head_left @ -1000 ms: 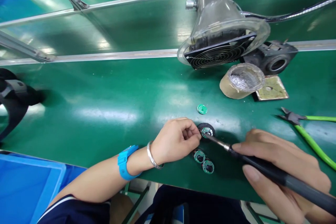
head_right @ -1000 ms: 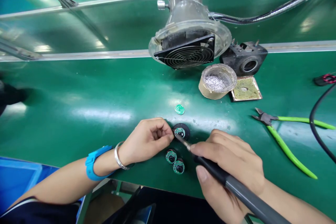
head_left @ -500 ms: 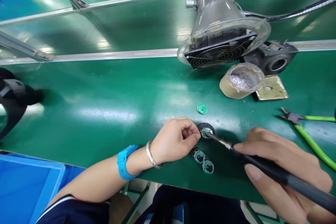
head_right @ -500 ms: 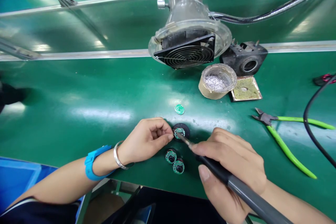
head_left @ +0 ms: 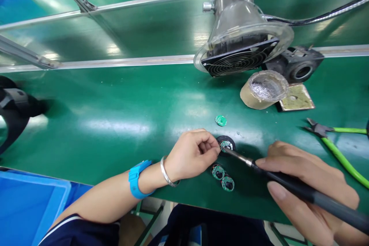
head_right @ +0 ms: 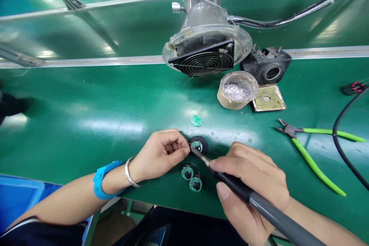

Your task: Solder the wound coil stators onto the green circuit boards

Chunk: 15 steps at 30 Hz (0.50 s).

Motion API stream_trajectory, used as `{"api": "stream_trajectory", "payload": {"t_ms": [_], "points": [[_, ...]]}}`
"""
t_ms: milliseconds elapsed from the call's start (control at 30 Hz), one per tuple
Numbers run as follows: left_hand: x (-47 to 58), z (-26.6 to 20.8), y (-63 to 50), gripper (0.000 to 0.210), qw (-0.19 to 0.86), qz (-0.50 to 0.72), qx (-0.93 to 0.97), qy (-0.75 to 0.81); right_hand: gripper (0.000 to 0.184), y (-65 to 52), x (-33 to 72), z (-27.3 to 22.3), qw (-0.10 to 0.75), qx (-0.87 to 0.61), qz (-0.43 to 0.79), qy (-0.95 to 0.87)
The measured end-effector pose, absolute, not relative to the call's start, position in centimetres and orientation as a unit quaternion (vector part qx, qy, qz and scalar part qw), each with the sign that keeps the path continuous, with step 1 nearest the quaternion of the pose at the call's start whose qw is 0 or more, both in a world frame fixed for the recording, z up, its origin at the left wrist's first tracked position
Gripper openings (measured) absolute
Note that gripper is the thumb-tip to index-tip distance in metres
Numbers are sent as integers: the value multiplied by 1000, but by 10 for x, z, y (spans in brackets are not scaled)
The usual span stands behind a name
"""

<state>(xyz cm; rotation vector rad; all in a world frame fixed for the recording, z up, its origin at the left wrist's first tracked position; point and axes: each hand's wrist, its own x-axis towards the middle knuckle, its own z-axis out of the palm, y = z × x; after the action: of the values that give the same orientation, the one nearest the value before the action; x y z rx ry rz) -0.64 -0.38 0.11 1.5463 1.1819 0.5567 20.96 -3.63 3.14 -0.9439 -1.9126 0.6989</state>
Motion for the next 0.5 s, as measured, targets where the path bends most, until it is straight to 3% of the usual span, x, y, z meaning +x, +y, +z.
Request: {"api": "stream_trajectory", "payload": {"t_ms": [500], "points": [[-6,2,-4,4,531,237,646,494,25,-36,209,31,450,-364,282,-765]]}}
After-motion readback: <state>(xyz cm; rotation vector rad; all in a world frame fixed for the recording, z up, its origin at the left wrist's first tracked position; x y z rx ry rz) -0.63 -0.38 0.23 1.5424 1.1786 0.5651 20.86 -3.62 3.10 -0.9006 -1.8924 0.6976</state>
